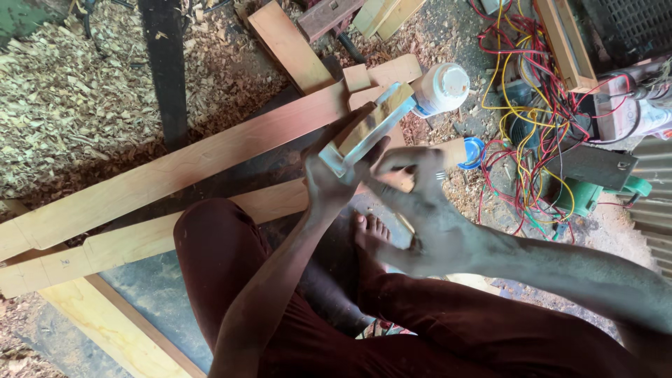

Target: The person sits on the floor and applies a light blue substance to several small wooden pieces using a brush. They dip the brush into a container and paint the edges and surfaces of each piece one by one.

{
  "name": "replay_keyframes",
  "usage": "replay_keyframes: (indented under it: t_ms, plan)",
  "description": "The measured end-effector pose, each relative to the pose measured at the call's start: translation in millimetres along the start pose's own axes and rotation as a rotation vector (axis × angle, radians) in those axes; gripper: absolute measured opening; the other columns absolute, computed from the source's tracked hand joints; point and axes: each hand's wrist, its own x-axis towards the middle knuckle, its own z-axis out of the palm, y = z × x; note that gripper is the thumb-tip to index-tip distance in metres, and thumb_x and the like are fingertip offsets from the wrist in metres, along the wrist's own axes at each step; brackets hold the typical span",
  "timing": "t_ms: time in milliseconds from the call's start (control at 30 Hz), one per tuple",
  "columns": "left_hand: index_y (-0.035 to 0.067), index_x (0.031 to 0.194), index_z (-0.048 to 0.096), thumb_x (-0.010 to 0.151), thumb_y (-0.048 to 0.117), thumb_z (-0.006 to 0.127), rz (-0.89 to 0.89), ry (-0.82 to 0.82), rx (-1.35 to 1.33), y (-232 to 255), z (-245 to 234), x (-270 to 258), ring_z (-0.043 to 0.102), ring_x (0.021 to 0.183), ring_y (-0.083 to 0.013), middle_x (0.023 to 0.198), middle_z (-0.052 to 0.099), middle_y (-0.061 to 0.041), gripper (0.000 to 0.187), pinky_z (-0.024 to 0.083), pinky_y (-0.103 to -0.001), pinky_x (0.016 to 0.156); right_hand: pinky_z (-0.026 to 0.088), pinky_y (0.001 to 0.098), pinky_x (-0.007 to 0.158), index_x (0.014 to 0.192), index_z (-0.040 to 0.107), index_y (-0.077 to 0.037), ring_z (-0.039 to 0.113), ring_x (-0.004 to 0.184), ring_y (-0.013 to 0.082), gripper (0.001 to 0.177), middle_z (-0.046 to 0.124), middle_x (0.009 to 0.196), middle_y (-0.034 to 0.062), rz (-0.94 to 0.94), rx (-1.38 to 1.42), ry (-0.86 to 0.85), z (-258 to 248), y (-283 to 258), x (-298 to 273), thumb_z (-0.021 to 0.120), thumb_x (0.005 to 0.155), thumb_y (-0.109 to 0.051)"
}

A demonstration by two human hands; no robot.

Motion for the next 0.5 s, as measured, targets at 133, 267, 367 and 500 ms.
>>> replay_keyframes:
  t_ms: [133,267,367,500]
  plan:
    - [0.0,0.131,0.061,0.088,0.013,0.086,-0.247,-0.046,-0.354,-34.6,-6.0,0.7,0.073,0.099,-0.0175,0.112,0.072,-0.008,0.052,0.064,-0.034,0.087,0.038,0.0407,0.106,0.14,0.057,-0.009,0.042,0.121,0.0249,0.076,0.043,0.122,0.0111,0.04,0.163,-0.013,-27.7,-0.1,-9.4,0.087,0.07,-0.009]
    - [0.008,0.132,0.055,0.082,0.051,0.076,-0.451,-0.161,-0.868,-49.6,-11.7,10.3,0.072,0.105,-0.0165,0.115,0.071,-0.005,0.07,0.064,-0.038,0.09,0.045,0.0348,0.104,0.149,0.036,-0.016,0.048,0.122,0.0168,0.084,0.039,0.133,0.0069,0.066,0.444,0.278,-32.4,40.6,-12.9,0.084,0.082,-0.002]
    - [0.006,0.123,0.057,0.086,0.082,0.05,-0.544,-0.192,-1.203,-51.3,1.9,-4.0,0.072,0.089,-0.0232,0.099,0.07,-0.01,0.085,0.064,-0.043,0.077,0.053,0.0331,0.087,0.147,0.025,-0.017,0.058,0.101,0.0173,0.094,0.055,0.112,0.0087,0.178,0.514,0.109,-8.9,58.1,-22.3,0.088,0.079,-0.002]
    - [0.001,0.114,0.057,0.114,0.067,0.035,-0.627,-0.282,-1.601,-70.5,23.9,-25.0,0.067,0.071,-0.0264,0.088,0.065,-0.017,0.069,0.058,-0.038,0.065,0.045,0.0244,0.059,0.142,0.026,-0.012,0.056,0.066,0.0094,0.085,0.061,0.084,0.0024,0.315,0.522,0.151,28.9,44.9,-43.5,0.087,0.083,-0.008]
